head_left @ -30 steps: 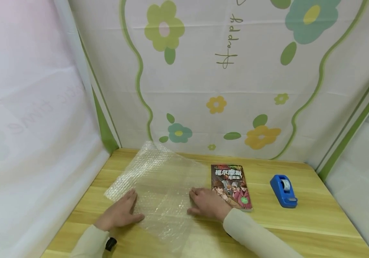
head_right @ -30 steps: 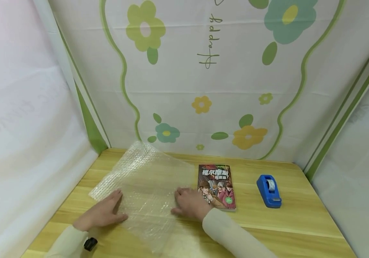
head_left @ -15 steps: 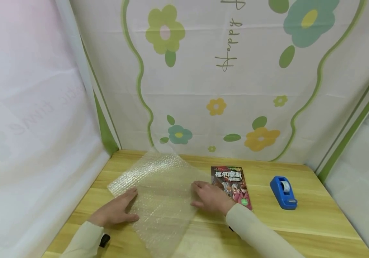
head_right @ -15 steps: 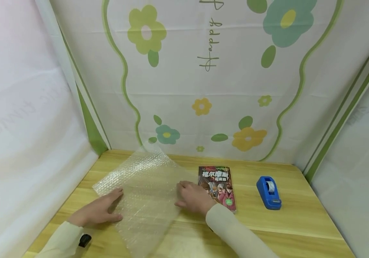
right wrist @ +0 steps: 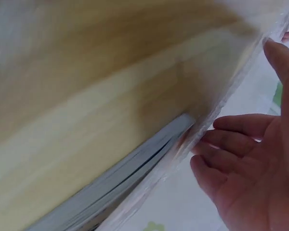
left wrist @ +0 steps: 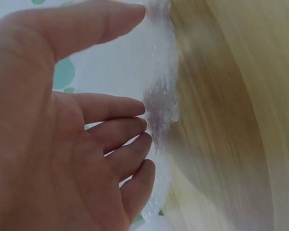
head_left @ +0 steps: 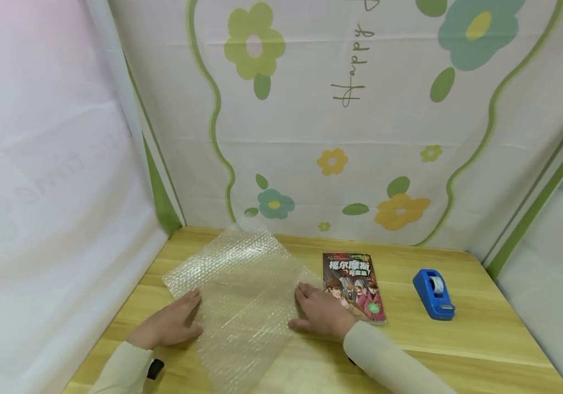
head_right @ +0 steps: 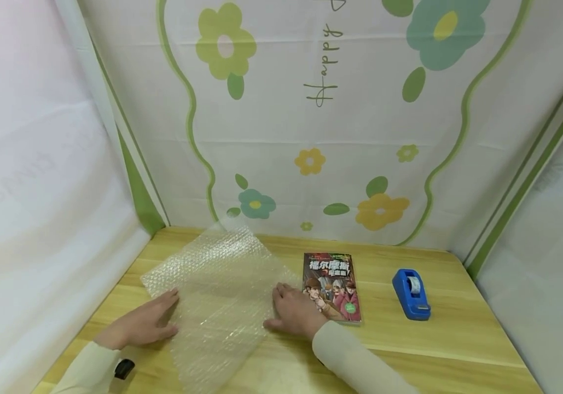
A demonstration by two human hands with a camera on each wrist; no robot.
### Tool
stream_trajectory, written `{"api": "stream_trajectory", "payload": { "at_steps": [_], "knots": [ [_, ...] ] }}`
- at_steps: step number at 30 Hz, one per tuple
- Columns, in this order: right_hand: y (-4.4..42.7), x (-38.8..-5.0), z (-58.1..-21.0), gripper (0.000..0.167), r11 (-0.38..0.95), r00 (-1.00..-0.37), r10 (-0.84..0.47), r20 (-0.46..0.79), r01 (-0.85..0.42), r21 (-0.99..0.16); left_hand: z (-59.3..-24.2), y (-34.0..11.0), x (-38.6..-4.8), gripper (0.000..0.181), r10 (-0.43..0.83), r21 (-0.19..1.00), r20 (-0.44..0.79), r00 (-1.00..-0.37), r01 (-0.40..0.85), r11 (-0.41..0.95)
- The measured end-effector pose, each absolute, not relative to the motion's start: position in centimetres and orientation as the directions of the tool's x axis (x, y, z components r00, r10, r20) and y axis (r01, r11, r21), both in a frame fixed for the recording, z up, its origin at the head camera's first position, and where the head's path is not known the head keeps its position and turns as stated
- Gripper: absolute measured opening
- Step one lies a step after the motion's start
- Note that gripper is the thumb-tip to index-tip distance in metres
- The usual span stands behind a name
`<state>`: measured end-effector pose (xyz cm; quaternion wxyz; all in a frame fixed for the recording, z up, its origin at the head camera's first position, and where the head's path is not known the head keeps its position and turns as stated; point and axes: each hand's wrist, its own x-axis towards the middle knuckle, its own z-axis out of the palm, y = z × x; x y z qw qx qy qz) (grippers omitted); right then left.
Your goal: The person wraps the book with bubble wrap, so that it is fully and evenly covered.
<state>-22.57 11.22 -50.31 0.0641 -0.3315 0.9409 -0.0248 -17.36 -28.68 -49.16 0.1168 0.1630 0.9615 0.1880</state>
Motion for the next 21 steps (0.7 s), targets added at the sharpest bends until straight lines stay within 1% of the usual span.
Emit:
{"api": "stream_trajectory", "payload": {
  "at_steps": [4,8,15,21],
  "knots": [
    [10.5,-21.6,-50.2,0.092,0.794,-0.787,-0.608,-0.101,-0.607,-0.048,-49.2,-29.0,-17.1,0.092,0.356,0.417,-0.169,-0.919,0.261,0.871],
    [9.8,-21.0,-50.1,0.093,0.809,-0.805,-0.588,-0.083,-0.588,-0.025,-49.1,-29.3,-17.0,0.098,0.364,0.423,-0.147,-0.92,0.274,0.864],
    [9.1,-20.5,-50.2,0.093,0.823,-0.821,-0.567,-0.074,-0.568,0.001,-49.2,-29.5,-17.2,0.099,0.375,0.443,-0.152,-0.915,0.276,0.853],
    [9.1,-20.5,-50.1,0.093,0.831,-0.828,-0.555,-0.083,-0.555,-0.025,-49.1,-29.6,-17.7,0.098,0.385,0.458,-0.149,-0.911,0.281,0.843]
  ]
}}
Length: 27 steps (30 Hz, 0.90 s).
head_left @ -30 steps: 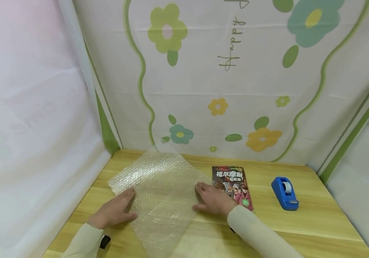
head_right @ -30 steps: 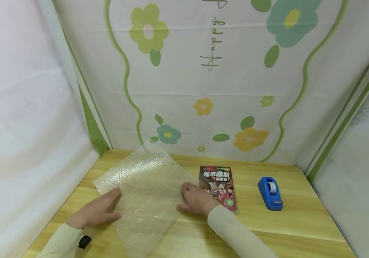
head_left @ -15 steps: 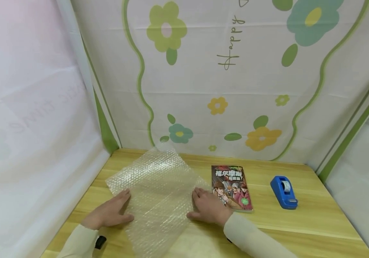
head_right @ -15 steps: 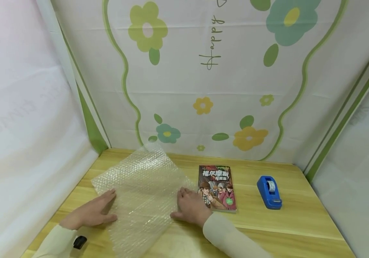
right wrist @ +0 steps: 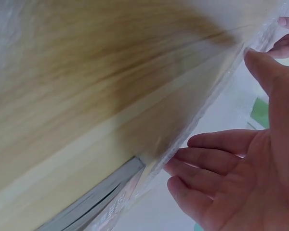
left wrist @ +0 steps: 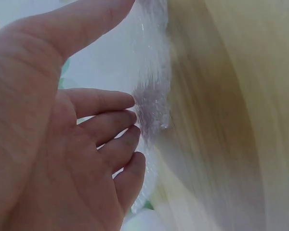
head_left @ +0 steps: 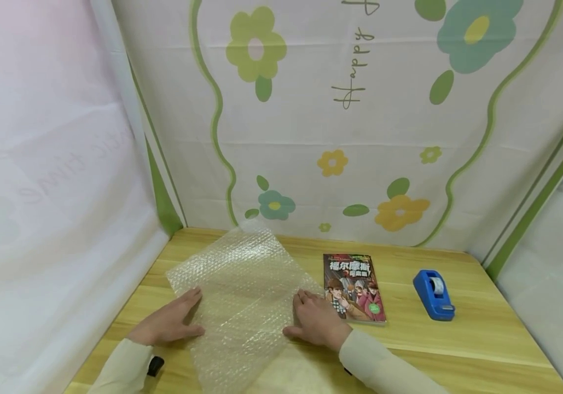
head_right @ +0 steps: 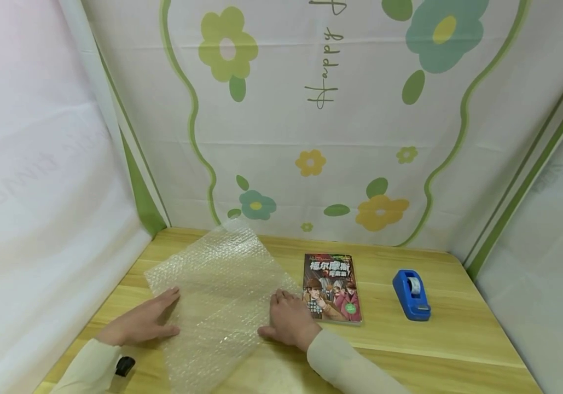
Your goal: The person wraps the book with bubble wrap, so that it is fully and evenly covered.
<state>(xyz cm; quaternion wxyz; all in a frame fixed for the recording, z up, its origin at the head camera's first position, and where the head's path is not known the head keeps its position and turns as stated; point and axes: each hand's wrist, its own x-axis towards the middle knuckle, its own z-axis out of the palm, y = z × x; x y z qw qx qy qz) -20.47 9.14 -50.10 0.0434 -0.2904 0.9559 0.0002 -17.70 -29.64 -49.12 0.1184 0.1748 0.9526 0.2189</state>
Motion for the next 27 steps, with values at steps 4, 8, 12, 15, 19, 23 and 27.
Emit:
{"api": "stream_trajectory", "payload": {
  "at_steps": [4,8,12,15,19,23,27],
  "knots": [
    [8.8,-20.5,-50.1,0.092,0.828,-0.825,-0.56,-0.074,-0.561,-0.009,-49.1,-30.0,-18.2,0.094,0.395,0.445,-0.13,-0.909,0.303,0.843],
    [8.2,-20.4,-50.2,0.092,0.829,-0.828,-0.557,-0.064,-0.559,0.028,-49.3,-30.6,-18.4,0.091,0.392,0.437,-0.12,-0.912,0.306,0.846],
    [7.6,-20.4,-50.3,0.092,0.827,-0.829,-0.558,-0.041,-0.559,0.055,-49.3,-31.0,-18.4,0.087,0.387,0.421,-0.115,-0.915,0.308,0.853],
    [7.4,-20.4,-50.3,0.091,0.822,-0.825,-0.565,-0.03,-0.565,0.066,-49.2,-31.2,-18.3,0.084,0.383,0.401,-0.114,-0.917,0.31,0.862],
    [7.3,-20.3,-50.3,0.091,0.821,-0.823,-0.568,-0.027,-0.568,0.061,-48.9,-31.2,-18.1,0.082,0.376,0.404,-0.114,-0.92,0.303,0.863],
    [7.5,-20.2,-50.3,0.09,0.823,-0.825,-0.565,-0.025,-0.566,0.051,-48.9,-31.1,-18.0,0.083,0.381,0.409,-0.111,-0.918,0.307,0.859],
    [7.6,-20.2,-50.3,0.089,0.823,-0.825,-0.565,-0.021,-0.565,0.05,-49.0,-31.2,-17.9,0.083,0.376,0.43,-0.144,-0.915,0.284,0.857]
  ]
}}
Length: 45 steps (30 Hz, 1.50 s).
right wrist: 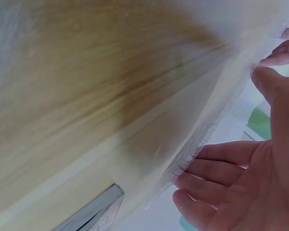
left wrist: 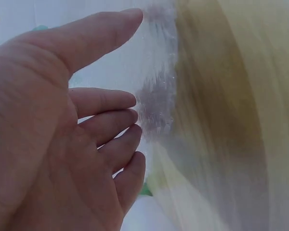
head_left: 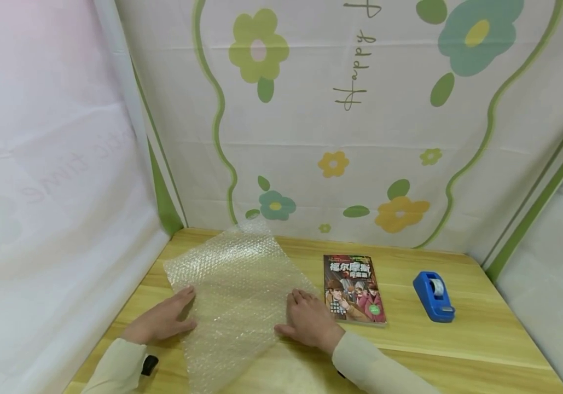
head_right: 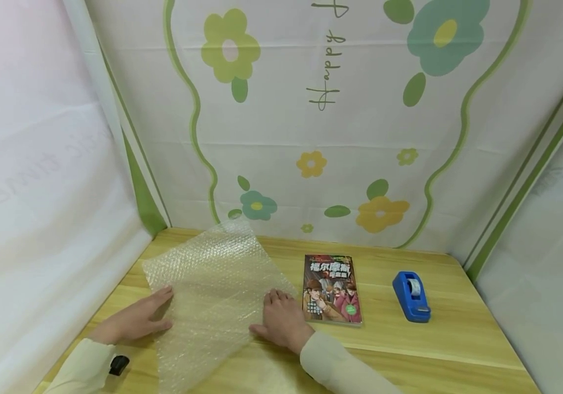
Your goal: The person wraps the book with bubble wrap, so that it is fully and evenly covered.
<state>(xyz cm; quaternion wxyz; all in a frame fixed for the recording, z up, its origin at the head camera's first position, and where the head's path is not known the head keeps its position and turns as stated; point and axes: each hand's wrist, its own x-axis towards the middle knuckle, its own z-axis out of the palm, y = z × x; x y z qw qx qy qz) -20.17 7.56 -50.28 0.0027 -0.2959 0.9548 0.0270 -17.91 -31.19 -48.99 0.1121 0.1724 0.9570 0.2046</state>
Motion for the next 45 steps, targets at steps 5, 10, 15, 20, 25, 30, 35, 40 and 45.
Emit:
{"api": "stream_trajectory", "payload": {
  "at_steps": [5,10,15,20,25,30,35,40,45],
  "knots": [
    [7.6,-20.1,-50.3,0.09,0.825,-0.826,-0.563,-0.015,-0.563,0.054,-49.2,-31.3,-18.1,0.085,0.384,0.464,-0.152,-0.911,0.277,0.841],
    [7.7,-20.2,-50.2,0.09,0.829,-0.831,-0.557,-0.007,-0.556,0.058,-49.6,-31.3,-18.8,0.085,0.4,0.464,-0.118,-0.909,0.305,0.831],
    [7.9,-20.5,-50.3,0.089,0.836,-0.837,-0.548,-0.008,-0.547,0.038,-50.0,-31.2,-19.4,0.083,0.394,0.453,-0.102,-0.913,0.31,0.836],
    [8.1,-20.7,-50.5,0.088,0.84,-0.84,-0.542,-0.022,-0.542,-0.007,-50.0,-31.1,-19.2,0.083,0.388,0.446,-0.084,-0.918,0.314,0.838],
    [8.3,-20.9,-50.6,0.087,0.839,-0.839,-0.544,-0.013,-0.544,-0.013,-49.4,-30.8,-18.8,0.083,0.402,0.438,-0.054,-0.914,0.34,0.832],
    [8.4,-21.1,-50.7,0.086,0.835,-0.835,-0.55,0.009,-0.55,-0.027,-49.1,-30.5,-18.8,0.081,0.421,0.433,-0.048,-0.906,0.361,0.826],
    [8.5,-21.1,-50.1,0.086,0.832,-0.835,-0.55,0.006,-0.549,-0.085,-48.8,-30.2,-18.8,0.078,0.424,0.443,-0.058,-0.904,0.357,0.822],
    [9.2,-21.3,-49.1,0.087,0.821,-0.836,-0.548,0.035,-0.545,-0.172,-48.2,-29.7,-18.9,0.076,0.438,0.434,-0.043,-0.898,0.378,0.818],
    [10.3,-21.8,-48.3,0.089,0.824,-0.848,-0.524,0.079,-0.528,-0.204,-47.4,-28.9,-19.1,0.073,0.467,0.392,-0.017,-0.884,0.424,0.816]
  ]
}}
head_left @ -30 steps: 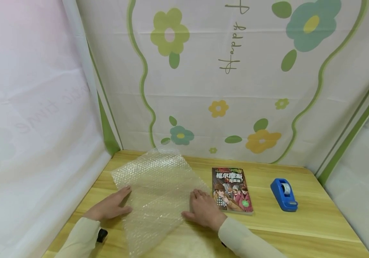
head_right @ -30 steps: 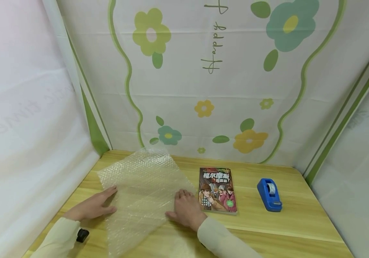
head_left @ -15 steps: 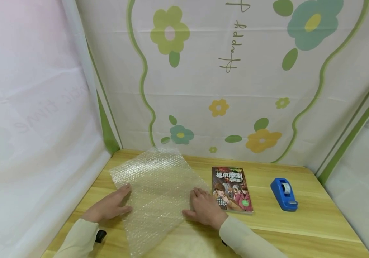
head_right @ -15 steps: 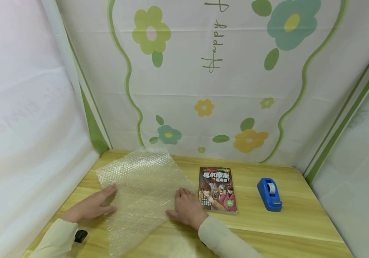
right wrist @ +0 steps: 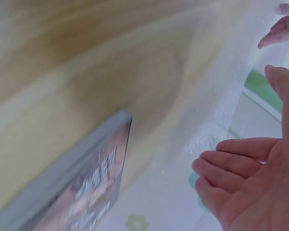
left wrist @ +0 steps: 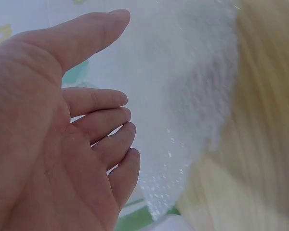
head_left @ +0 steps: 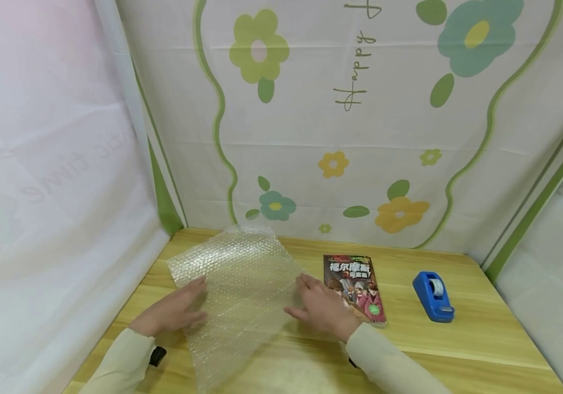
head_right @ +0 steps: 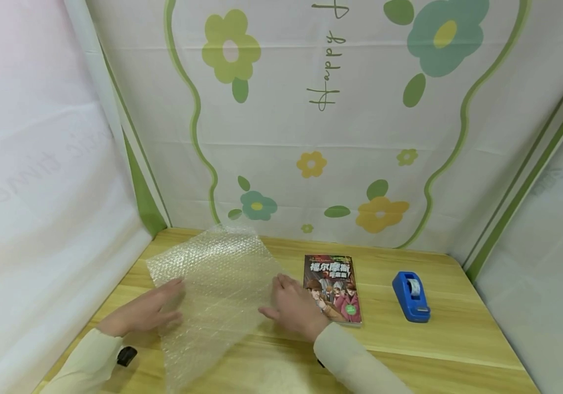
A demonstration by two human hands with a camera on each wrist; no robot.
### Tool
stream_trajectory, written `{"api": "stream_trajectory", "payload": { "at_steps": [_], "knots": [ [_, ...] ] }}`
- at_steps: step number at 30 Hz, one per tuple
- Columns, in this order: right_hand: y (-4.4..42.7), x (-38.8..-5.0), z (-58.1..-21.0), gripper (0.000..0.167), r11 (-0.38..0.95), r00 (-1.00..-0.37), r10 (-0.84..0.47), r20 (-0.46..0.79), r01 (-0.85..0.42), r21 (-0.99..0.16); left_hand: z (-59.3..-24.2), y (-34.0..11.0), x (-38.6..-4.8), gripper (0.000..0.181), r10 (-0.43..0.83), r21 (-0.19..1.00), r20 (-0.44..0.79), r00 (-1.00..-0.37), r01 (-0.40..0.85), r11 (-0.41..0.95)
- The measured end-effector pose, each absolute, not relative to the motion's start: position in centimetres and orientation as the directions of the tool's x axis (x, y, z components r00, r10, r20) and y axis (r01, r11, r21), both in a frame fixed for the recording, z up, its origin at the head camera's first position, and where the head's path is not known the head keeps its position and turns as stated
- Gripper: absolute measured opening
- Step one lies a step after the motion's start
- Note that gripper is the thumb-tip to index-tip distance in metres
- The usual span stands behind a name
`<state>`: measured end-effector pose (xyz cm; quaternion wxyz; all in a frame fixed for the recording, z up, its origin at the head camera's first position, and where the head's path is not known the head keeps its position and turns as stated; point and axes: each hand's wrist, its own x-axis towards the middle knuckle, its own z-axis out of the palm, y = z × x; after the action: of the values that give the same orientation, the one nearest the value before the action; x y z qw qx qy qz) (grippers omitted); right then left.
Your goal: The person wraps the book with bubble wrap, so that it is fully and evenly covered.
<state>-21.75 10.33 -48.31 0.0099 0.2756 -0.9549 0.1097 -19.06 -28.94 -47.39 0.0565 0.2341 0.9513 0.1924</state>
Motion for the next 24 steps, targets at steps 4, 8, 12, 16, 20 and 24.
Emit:
{"api": "stream_trajectory", "payload": {
  "at_steps": [4,8,12,16,20,24],
  "knots": [
    [11.5,-22.0,-47.5,0.088,0.825,-0.862,-0.497,0.101,-0.506,-0.252,-46.6,-27.9,-19.3,0.073,0.491,0.376,-0.016,-0.871,0.45,0.81],
    [13.1,-22.1,-46.6,0.086,0.82,-0.868,-0.479,0.13,-0.496,-0.286,-45.6,-26.5,-19.6,0.075,0.516,0.389,-0.024,-0.856,0.468,0.794],
    [15.2,-22.2,-45.9,0.085,0.807,-0.868,-0.464,0.174,-0.496,-0.32,-44.7,-24.9,-20.2,0.074,0.541,0.381,-0.022,-0.841,0.493,0.782],
    [17.6,-22.4,-45.6,0.083,0.809,-0.879,-0.433,0.201,-0.477,-0.345,-43.9,-23.0,-20.7,0.073,0.563,0.371,-0.006,-0.827,0.521,0.769],
    [19.7,-22.6,-45.2,0.079,0.828,-0.895,-0.398,0.204,-0.446,-0.34,-43.2,-21.1,-21.2,0.07,0.588,0.385,0.028,-0.808,0.552,0.74],
    [21.6,-22.8,-45.0,0.079,0.848,-0.92,-0.354,0.17,-0.393,-0.356,-42.7,-19.0,-21.8,0.066,0.603,0.426,0.038,-0.797,0.559,0.711]
  ]
}}
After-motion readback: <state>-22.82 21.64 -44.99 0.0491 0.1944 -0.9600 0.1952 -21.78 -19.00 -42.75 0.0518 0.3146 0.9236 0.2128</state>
